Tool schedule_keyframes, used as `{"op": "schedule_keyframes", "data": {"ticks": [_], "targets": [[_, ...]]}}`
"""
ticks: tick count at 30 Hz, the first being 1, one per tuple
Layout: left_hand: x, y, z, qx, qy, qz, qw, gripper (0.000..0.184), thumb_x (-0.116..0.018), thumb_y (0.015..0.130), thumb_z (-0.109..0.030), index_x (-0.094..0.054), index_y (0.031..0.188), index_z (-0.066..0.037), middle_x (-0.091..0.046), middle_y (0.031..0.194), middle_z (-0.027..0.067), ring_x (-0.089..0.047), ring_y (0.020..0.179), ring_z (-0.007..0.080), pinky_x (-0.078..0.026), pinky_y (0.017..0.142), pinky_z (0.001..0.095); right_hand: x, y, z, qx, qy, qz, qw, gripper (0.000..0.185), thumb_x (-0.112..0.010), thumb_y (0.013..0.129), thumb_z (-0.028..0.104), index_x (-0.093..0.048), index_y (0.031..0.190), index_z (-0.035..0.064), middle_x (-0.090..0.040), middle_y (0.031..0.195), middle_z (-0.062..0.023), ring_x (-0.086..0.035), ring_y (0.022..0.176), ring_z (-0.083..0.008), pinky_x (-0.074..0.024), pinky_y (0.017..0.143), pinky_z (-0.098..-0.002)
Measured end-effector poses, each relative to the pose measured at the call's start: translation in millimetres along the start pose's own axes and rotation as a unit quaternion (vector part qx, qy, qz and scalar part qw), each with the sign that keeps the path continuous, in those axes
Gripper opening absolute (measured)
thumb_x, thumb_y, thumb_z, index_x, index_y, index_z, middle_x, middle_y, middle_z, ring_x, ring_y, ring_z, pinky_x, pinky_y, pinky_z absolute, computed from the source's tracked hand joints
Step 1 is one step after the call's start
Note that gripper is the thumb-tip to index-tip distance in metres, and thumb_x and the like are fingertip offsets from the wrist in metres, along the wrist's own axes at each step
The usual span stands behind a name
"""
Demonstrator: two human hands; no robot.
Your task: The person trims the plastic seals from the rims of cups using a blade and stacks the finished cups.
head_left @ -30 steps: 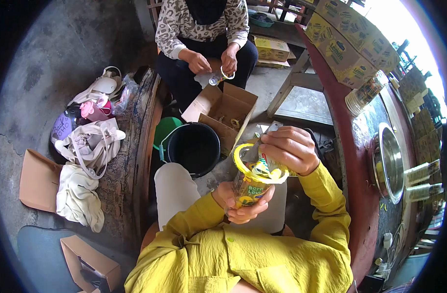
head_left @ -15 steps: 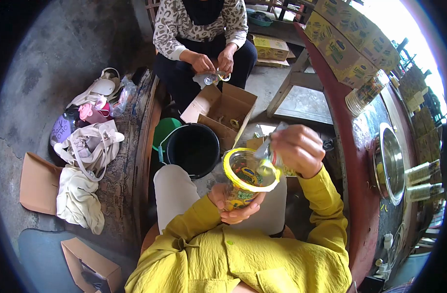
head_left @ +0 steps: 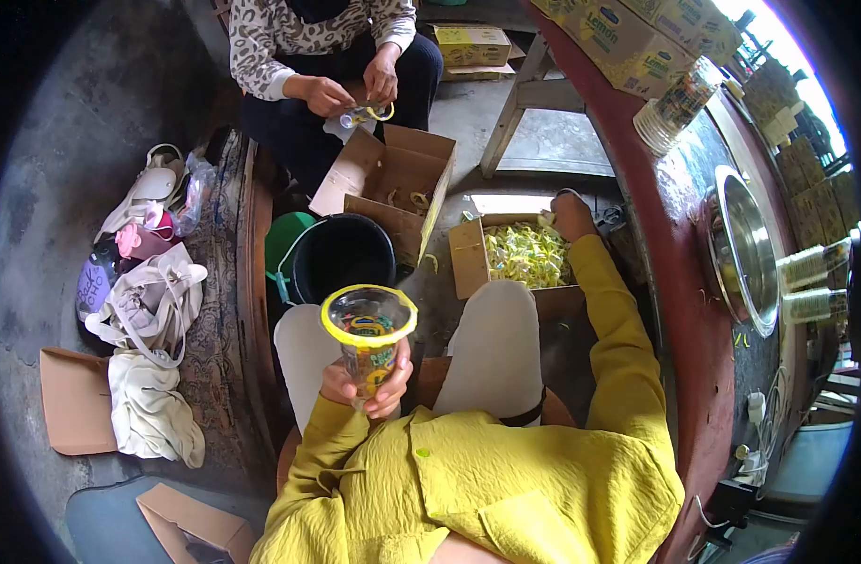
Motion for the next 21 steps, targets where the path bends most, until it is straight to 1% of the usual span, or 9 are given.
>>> {"op": "schedule_keyframes", "data": {"ticks": [2,3,4,7,10,13,16,19,21], "targets": [[-4.1,-0.3,-0.1,-0.045,0.015,-0.063,0.997,0.058,-0.068,0.065,-0.01,-0.032,0.11,0.001,-0.047,0.075,0.011,-0.05,0.057,0.0159,-0.043,0.049,0.027,-17.0,3.3,-9.2,-0.036,-0.047,0.017,0.998,0.016,-0.061,0.074,0.022,-0.065,0.079,0.0078,-0.062,0.083,-0.0131,-0.06,0.08,-0.0298,-0.0504,0.065,-0.0387],[-3.6,-1.0,-1.1,-0.049,0.032,-0.079,0.995,0.058,-0.067,0.066,-0.01,-0.031,0.11,0.001,-0.047,0.076,0.0111,-0.05,0.058,0.0161,-0.044,0.049,0.0276,-26.1,5.9,-12.9,-0.053,-0.07,0.025,0.996,0.018,-0.062,0.074,0.025,-0.066,0.078,0.008,-0.062,0.083,-0.0127,-0.061,0.08,-0.0296,-0.0509,0.065,-0.0391],[-3.1,-1.8,-2.6,-0.053,0.048,-0.095,0.993,0.059,-0.067,0.066,-0.01,-0.031,0.111,0.001,-0.047,0.076,0.0113,-0.051,0.058,0.0163,-0.044,0.05,0.0281,-52.5,17.7,-25.9,-0.083,-0.099,0.057,0.99,0.017,-0.059,0.076,0.024,-0.066,0.079,0.0081,-0.063,0.085,-0.0109,-0.061,0.083,-0.0275,-0.0519,0.065,-0.0389],[-1.0,-5.8,-3.9,-0.057,0.081,-0.127,0.987,0.06,-0.066,0.066,-0.011,-0.03,0.113,0.001,-0.047,0.078,0.0121,-0.052,0.061,0.0176,-0.046,0.053,0.0307,-56.7,16.7,-31.4,-0.057,-0.059,0.071,0.994,0.016,-0.053,0.079,0.017,-0.066,0.079,0.0085,-0.063,0.087,-0.0106,-0.062,0.085,-0.0259,-0.0523,0.063,-0.0381],[-0.8,-6.8,-2.9,-0.062,0.093,-0.149,0.983,0.059,-0.065,0.068,-0.009,-0.029,0.113,0.001,-0.047,0.077,0.0124,-0.054,0.062,0.0189,-0.046,0.054,0.0323,-61.6,17.6,-33.1,-0.128,-0.055,0.045,0.989,0.018,-0.048,0.081,0.013,-0.066,0.083,0.0097,-0.063,0.087,-0.0094,-0.062,0.085,-0.0256,-0.0522,0.064,-0.0379],[0.7,-4.6,-3.2,-0.058,0.103,-0.161,0.98,0.059,-0.066,0.068,-0.009,-0.029,0.113,0.001,-0.047,0.078,0.0122,-0.053,0.062,0.0188,-0.046,0.054,0.0322,-68.3,18.5,-39.0,-0.085,-0.078,0.064,0.991,0.019,-0.047,0.081,0.014,-0.065,0.087,0.0131,-0.063,0.086,-0.0083,-0.062,0.084,-0.0258,-0.0516,0.065,-0.0393],[3.3,-2.6,-3.3,-0.052,0.112,-0.166,0.978,0.059,-0.065,0.068,-0.009,-0.03,0.114,0.001,-0.047,0.079,0.0122,-0.053,0.062,0.0186,-0.046,0.054,0.0321,-70.9,18.5,-45.3,-0.04,-0.065,0.081,0.994,0.023,-0.045,0.082,0.015,-0.061,0.099,0.0176,-0.063,0.089,-0.007,-0.061,0.084,-0.0258,-0.0505,0.065,-0.0404],[4.6,-0.7,-3.1,-0.045,0.12,-0.178,0.976,0.059,-0.066,0.068,-0.009,-0.03,0.114,0.001,-0.047,0.079,0.0121,-0.053,0.062,0.0186,-0.046,0.055,0.032,-66.7,11.1,-40.9,-0.046,-0.052,0.009,0.998,0.03,-0.046,0.082,0.012,-0.055,0.107,0.024,-0.06,0.084,-0.0085,-0.061,0.081,-0.0251,-0.0493,0.064,-0.0387],[5.2,0.1,-2.9,-0.04,0.125,-0.187,0.973,0.059,-0.066,0.068,-0.01,-0.03,0.114,0.0,-0.047,0.079,0.012,-0.053,0.063,0.0187,-0.046,0.055,0.0318,-65.0,11.7,-38.7,-0.067,-0.061,0.026,0.996,0.03,-0.044,0.083,0.011,-0.054,0.109,0.0229,-0.06,0.085,-0.0083,-0.06,0.081,-0.0253,-0.0493,0.064,-0.0384]]}}
Point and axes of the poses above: each hand's wrist, its own y-axis towards the middle knuckle, its own x-axis out of the back of the hand, z = x × y, the point moved 2 cm from there along y, towards the middle knuckle
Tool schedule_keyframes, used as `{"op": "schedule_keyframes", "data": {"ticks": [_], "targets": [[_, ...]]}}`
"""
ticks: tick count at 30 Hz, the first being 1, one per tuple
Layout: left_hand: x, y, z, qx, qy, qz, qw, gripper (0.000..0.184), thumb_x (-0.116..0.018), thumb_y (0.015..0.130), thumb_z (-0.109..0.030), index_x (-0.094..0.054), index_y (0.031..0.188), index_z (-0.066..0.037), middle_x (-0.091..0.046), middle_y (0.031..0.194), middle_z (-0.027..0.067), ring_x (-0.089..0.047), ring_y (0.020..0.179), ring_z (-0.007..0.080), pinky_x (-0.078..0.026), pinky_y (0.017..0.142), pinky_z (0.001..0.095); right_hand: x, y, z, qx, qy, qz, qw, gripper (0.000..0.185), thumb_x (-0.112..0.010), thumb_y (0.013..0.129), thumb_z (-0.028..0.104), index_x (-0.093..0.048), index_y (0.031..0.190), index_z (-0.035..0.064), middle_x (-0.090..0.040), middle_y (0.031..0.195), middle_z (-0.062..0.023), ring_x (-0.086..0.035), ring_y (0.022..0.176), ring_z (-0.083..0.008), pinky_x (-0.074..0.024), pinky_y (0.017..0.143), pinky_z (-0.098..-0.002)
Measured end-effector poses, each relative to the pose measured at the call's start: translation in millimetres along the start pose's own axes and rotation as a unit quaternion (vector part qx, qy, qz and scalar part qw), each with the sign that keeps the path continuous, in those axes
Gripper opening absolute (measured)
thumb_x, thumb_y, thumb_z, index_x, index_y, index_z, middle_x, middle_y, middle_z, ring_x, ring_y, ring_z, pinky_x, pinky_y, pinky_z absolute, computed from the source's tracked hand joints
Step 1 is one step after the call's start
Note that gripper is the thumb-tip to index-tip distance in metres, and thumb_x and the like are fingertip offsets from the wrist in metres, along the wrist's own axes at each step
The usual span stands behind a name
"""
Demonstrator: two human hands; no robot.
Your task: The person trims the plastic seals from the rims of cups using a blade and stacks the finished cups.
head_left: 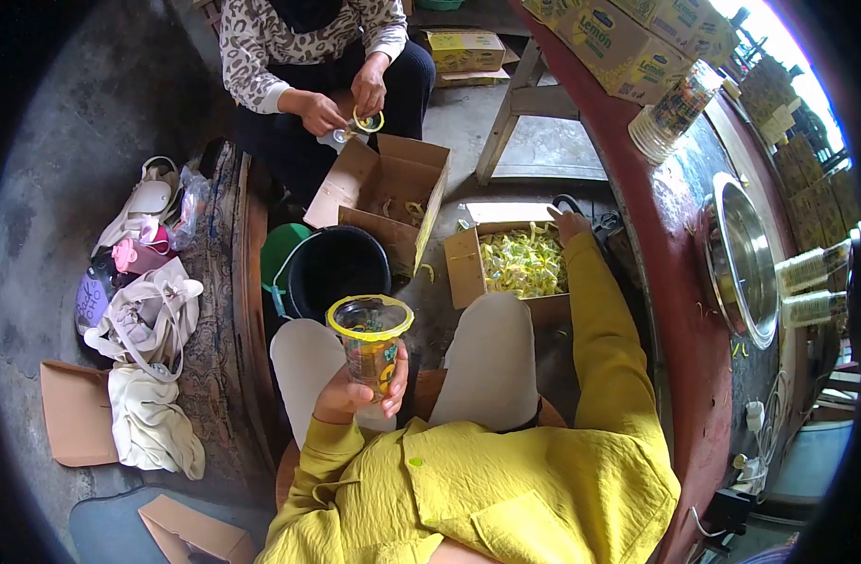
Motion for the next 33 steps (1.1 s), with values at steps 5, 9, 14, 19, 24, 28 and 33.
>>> {"op": "schedule_keyframes", "data": {"ticks": [5,9,14,19,24,28,33], "targets": [[1.2,0.9,0.0,0.004,0.032,-0.015,0.999,0.06,-0.067,0.067,-0.013,-0.031,0.113,0.001,-0.047,0.081,0.0126,-0.053,0.064,0.0191,-0.047,0.056,0.0312,-11.5,10.7,-0.9,-0.026,-0.029,0.074,0.996,0.03,-0.042,0.085,0.017,-0.05,0.113,0.0201,-0.058,0.098,-0.0056,-0.058,0.09,-0.0233,-0.048,0.069,-0.0382],[1.0,2.0,-1.6,0.01,0.052,-0.019,0.998,0.061,-0.067,0.066,-0.013,-0.032,0.114,0.001,-0.048,0.083,0.0131,-0.053,0.066,0.0193,-0.048,0.057,0.0309,-11.8,15.1,5.3,0.018,-0.136,0.143,0.98,0.03,-0.042,0.085,0.017,-0.051,0.113,0.0199,-0.058,0.097,-0.0045,-0.057,0.093,-0.0221,-0.0479,0.069,-0.0386],[2.4,1.9,-1.1,0.021,0.064,-0.022,0.998,0.063,-0.067,0.065,-0.014,-0.033,0.116,0.0,-0.05,0.083,0.0106,-0.054,0.068,0.0178,-0.049,0.059,0.0292,-9.7,11.7,7.3,0.056,-0.169,0.087,0.98,0.039,-0.045,0.084,0.016,-0.046,0.12,0.0293,-0.057,0.091,-0.0051,-0.057,0.086,-0.0222,-0.0489,0.065,-0.0362],[0.6,0.4,-1.0,0.022,0.077,-0.031,0.996,0.064,-0.068,0.065,-0.016,-0.034,0.117,0.0,-0.05,0.085,0.0104,-0.055,0.07,0.0175,-0.049,0.06,0.0293,-6.2,14.1,5.6,0.012,-0.124,0.073,0.99,0.051,-0.048,0.081,0.015,-0.035,0.129,0.0273,-0.058,0.09,-0.0061,-0.059,0.08,-0.0219,-0.0492,0.063,-0.0355],[-9.2,6.6,-6.5,-0.087,0.226,-0.106,0.964,0.063,-0.062,0.07,-0.027,-0.032,0.119,-0.001,-0.05,0.09,0.0133,-0.055,0.075,0.0208,-0.048,0.065,0.033,8.9,17.4,12.7,-0.02,0.087,-0.027,0.996,0.028,-0.055,0.074,0.006,-0.055,0.102,0.01,-0.062,0.08,-0.0082,-0.061,0.07,-0.0218,-0.0496,0.059,-0.0331],[-5.6,17.8,-18.7,-0.149,0.272,-0.188,0.932,0.065,-0.058,0.075,-0.026,-0.025,0.126,-0.004,-0.047,0.109,0.0109,-0.052,0.096,0.0189,-0.042,0.083,0.031,72.7,-7.3,58.7,0.013,0.518,-0.16,0.84,0.023,-0.063,0.065,-0.006,-0.061,0.086,0.0041,-0.062,0.074,-0.0064,-0.058,0.065,-0.0124,-0.0471,0.058,-0.0249],[-22.3,32.6,-35.0,-0.297,0.444,-0.213,0.818,0.059,-0.051,0.079,-0.001,-0.017,0.128,-0.005,-0.041,0.118,0.0115,-0.048,0.103,0.0185,-0.039,0.088,0.0322,187.9,-65.4,131.3,0.067,0.747,-0.221,0.623,0.024,-0.066,0.069,-0.003,-0.059,0.091,-0.0011,-0.06,0.078,-0.003,-0.055,0.067,-0.0087,-0.0448,0.061,-0.0207]]}}
Point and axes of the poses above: each hand's wrist, its own y-axis towards the middle knuckle, its own x-axis out of the back of the hand, z = x × y, the point moved 2 cm from there along y, towards the middle knuckle
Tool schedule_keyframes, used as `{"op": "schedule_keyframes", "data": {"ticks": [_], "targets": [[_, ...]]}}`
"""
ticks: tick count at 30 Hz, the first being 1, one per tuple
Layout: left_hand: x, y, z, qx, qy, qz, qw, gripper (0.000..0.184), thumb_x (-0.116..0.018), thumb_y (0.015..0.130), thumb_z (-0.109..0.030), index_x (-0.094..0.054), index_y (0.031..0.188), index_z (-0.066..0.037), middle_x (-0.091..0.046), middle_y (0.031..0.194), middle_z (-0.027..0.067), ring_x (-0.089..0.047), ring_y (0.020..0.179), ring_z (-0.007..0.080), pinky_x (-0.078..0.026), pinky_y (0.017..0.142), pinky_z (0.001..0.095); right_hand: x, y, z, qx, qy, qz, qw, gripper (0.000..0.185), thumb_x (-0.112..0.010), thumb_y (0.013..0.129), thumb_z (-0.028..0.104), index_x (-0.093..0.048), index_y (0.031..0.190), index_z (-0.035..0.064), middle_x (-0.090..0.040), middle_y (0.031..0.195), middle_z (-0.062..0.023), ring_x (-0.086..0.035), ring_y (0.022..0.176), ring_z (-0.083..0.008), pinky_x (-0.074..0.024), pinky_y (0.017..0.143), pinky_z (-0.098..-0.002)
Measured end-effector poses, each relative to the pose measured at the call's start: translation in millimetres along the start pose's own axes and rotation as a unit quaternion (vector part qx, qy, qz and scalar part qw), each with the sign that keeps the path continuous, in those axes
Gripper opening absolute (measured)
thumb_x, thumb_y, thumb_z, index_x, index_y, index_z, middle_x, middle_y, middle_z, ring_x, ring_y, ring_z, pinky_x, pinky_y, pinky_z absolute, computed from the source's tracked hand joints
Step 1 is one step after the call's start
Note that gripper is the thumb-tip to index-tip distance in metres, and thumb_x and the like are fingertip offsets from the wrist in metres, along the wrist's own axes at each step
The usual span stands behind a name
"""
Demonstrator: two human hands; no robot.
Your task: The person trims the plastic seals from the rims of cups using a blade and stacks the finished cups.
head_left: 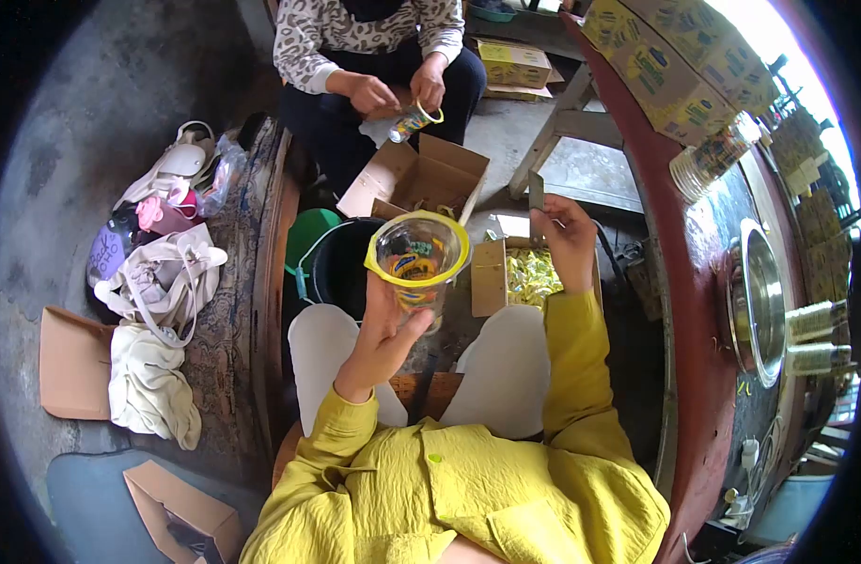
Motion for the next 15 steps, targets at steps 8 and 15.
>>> {"op": "schedule_keyframes", "data": {"ticks": [8,15], "targets": [[-3.8,7.1,-9.6,-0.043,0.087,-0.05,0.994,0.061,-0.064,0.072,0.0,-0.024,0.118,-0.003,-0.043,0.109,0.0117,-0.051,0.098,0.0169,-0.042,0.082,0.0279,-61.3,-65.7,98.4,0.185,0.002,-0.078,0.98,0.018,-0.066,0.065,-0.007,-0.057,0.08,-0.0014,-0.057,0.071,-0.0069,-0.053,0.058,-0.0118,-0.0422,0.053,-0.0217],[-6.4,3.6,-3.9,-0.041,0.129,-0.048,0.99,0.071,-0.072,0.066,-0.005,-0.026,0.119,0.0,-0.04,0.105,0.0085,-0.047,0.094,0.013,-0.041,0.079,0.0258,-78.0,-87.5,114.7,0.227,-0.054,-0.094,0.968,0.021,-0.066,0.061,-0.007,-0.061,0.081,-0.0004,-0.058,0.064,-0.008,-0.055,0.055,-0.0137,-0.0428,0.05,-0.0222]]}}
Point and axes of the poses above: each hand's wrist, its own y-axis towards the middle knuckle, its own x-axis out of the back of the hand, z = x × y, the point moved 2 cm from there along y, towards the middle knuckle
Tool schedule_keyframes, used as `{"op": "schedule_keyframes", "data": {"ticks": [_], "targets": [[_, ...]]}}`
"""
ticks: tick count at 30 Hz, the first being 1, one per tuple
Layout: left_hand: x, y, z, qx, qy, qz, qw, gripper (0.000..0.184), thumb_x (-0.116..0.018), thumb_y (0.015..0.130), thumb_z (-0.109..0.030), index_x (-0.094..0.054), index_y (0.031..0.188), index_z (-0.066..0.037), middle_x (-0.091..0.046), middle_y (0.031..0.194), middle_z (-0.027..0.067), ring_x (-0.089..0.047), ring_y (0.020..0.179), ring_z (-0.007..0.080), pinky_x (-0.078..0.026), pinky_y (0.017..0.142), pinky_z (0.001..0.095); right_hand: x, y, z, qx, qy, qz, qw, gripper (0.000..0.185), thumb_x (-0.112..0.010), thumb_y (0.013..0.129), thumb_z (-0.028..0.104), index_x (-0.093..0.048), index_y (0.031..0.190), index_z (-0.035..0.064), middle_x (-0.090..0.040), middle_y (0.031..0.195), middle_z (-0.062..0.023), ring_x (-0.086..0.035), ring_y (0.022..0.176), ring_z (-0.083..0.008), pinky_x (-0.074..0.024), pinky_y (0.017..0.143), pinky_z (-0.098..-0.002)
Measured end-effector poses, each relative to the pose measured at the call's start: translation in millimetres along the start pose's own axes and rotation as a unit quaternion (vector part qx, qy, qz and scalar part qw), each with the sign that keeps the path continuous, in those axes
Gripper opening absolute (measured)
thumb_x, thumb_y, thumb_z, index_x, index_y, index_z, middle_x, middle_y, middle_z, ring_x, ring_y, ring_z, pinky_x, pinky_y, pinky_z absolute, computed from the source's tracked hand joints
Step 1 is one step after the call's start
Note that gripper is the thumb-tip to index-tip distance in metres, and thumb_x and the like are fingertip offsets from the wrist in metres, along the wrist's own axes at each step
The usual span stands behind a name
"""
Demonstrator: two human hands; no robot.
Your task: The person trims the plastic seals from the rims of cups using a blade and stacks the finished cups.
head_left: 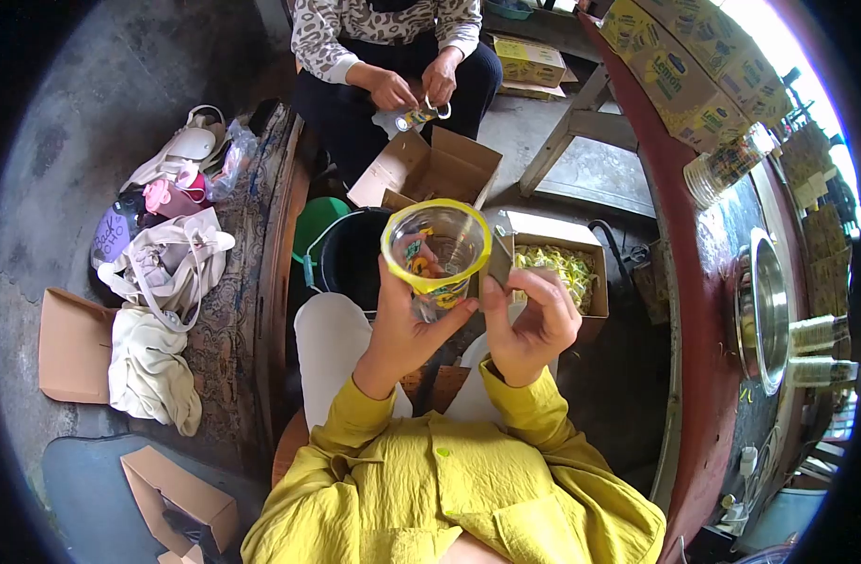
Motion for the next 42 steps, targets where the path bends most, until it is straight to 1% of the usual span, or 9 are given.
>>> {"op": "schedule_keyframes", "data": {"ticks": [4,7,10,13,16,19,25,29,42], "targets": [[-4.1,-2.1,-4.1,-0.004,-0.036,0.001,0.999,0.073,-0.072,0.065,-0.005,-0.026,0.121,0.001,-0.04,0.106,0.0093,-0.049,0.095,0.0151,-0.041,0.079,0.0261,-0.9,1.4,3.5,0.033,-0.02,0.0,0.999,0.021,-0.066,0.061,-0.008,-0.062,0.081,0.0,-0.059,0.066,-0.0089,-0.056,0.056,-0.0153,-0.044,0.051,-0.0224],[-2.7,-1.6,-5.5,-0.048,0.042,0.01,0.998,0.074,-0.072,0.065,-0.005,-0.024,0.121,0.001,-0.041,0.108,0.011,-0.05,0.096,0.0174,-0.041,0.081,0.0271,-2.7,2.6,8.7,0.038,-0.029,0.005,0.999,0.022,-0.067,0.061,-0.008,-0.062,0.081,0.0001,-0.059,0.067,-0.0089,-0.056,0.056,-0.0152,-0.0442,0.051,-0.0225],[-7.1,-0.6,-12.5,-0.01,-0.027,-0.033,0.999,0.077,-0.071,0.066,-0.005,-0.02,0.122,0.002,-0.042,0.109,0.0128,-0.051,0.096,0.0181,-0.042,0.082,0.0288,-4.1,1.7,9.3,0.034,-0.025,0.006,0.999,0.023,-0.067,0.061,-0.008,-0.062,0.082,0.0002,-0.059,0.067,-0.0091,-0.056,0.056,-0.0151,-0.0443,0.051,-0.0226],[-5.2,-4.6,-6.3,-0.069,0.02,-0.023,0.997,0.08,-0.07,0.066,-0.005,-0.016,0.124,0.003,-0.044,0.11,0.0138,-0.052,0.095,0.018,-0.042,0.083,0.0307,-4.3,1.3,9.8,0.023,-0.025,0.009,0.999,0.023,-0.066,0.061,-0.008,-0.062,0.082,0.0003,-0.059,0.067,-0.0092,-0.056,0.056,-0.0152,-0.0444,0.051,-0.0226],[-4.8,-5.8,-12.8,-0.092,-0.014,-0.004,0.996,0.078,-0.067,0.067,-0.003,-0.016,0.126,0.005,-0.045,0.109,0.0142,-0.052,0.095,0.0185,-0.041,0.084,0.031,-3.0,2.3,9.0,0.025,-0.032,0.012,0.999,0.023,-0.066,0.061,-0.008,-0.062,0.082,0.0002,-0.058,0.066,-0.0093,-0.056,0.056,-0.0154,-0.0444,0.051,-0.0226],[-0.7,-6.9,-15.8,-0.05,-0.02,0.023,0.998,0.076,-0.063,0.069,-0.001,-0.015,0.128,0.005,-0.045,0.11,0.0143,-0.05,0.097,0.0192,-0.039,0.085,0.0306,-1.6,1.9,12.3,0.043,-0.042,-0.014,0.998,0.023,-0.067,0.06,-0.008,-0.061,0.081,0.0,-0.058,0.065,-0.0092,-0.056,0.055,-0.0155,-0.0442,0.051,-0.0224],[-1.7,-8.6,-19.4,-0.074,0.053,0.033,0.995,0.07,-0.06,0.071,0.0,-0.019,0.128,0.005,-0.043,0.113,0.0148,-0.049,0.099,0.0205,-0.038,0.087,0.0312,-2.6,-0.7,18.1,0.068,-0.033,-0.027,0.997,0.024,-0.068,0.059,-0.008,-0.061,0.08,0.0006,-0.058,0.063,-0.0086,-0.055,0.053,-0.0151,-0.0436,0.049,-0.0221],[1.6,-8.3,-19.8,-0.146,0.196,0.054,0.968,0.07,-0.062,0.072,-0.001,-0.02,0.127,0.005,-0.043,0.113,0.0153,-0.049,0.099,0.0215,-0.038,0.087,0.0321,-2.0,-2.0,21.3,0.068,-0.038,-0.023,0.997,0.024,-0.068,0.058,-0.008,-0.061,0.08,0.001,-0.057,0.062,-0.0084,-0.055,0.052,-0.0151,-0.0434,0.048,-0.0223],[0.3,-18.0,-9.3,-0.095,0.193,0.022,0.976,0.074,-0.065,0.073,-0.011,-0.019,0.128,0.007,-0.039,0.117,0.0172,-0.047,0.102,0.0248,-0.038,0.088,0.034,-5.3,-3.9,20.5,0.079,-0.089,-0.045,0.992,0.023,-0.068,0.056,-0.009,-0.062,0.076,0.0018,-0.057,0.061,-0.0084,-0.054,0.051,-0.0167,-0.0436,0.048,-0.0232]]}}
Point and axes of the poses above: each hand's wrist, its own y-axis towards the middle knuckle, its own x-axis out of the back of the hand, z = x × y, the point moved 2 cm from there along y, towards the middle knuckle
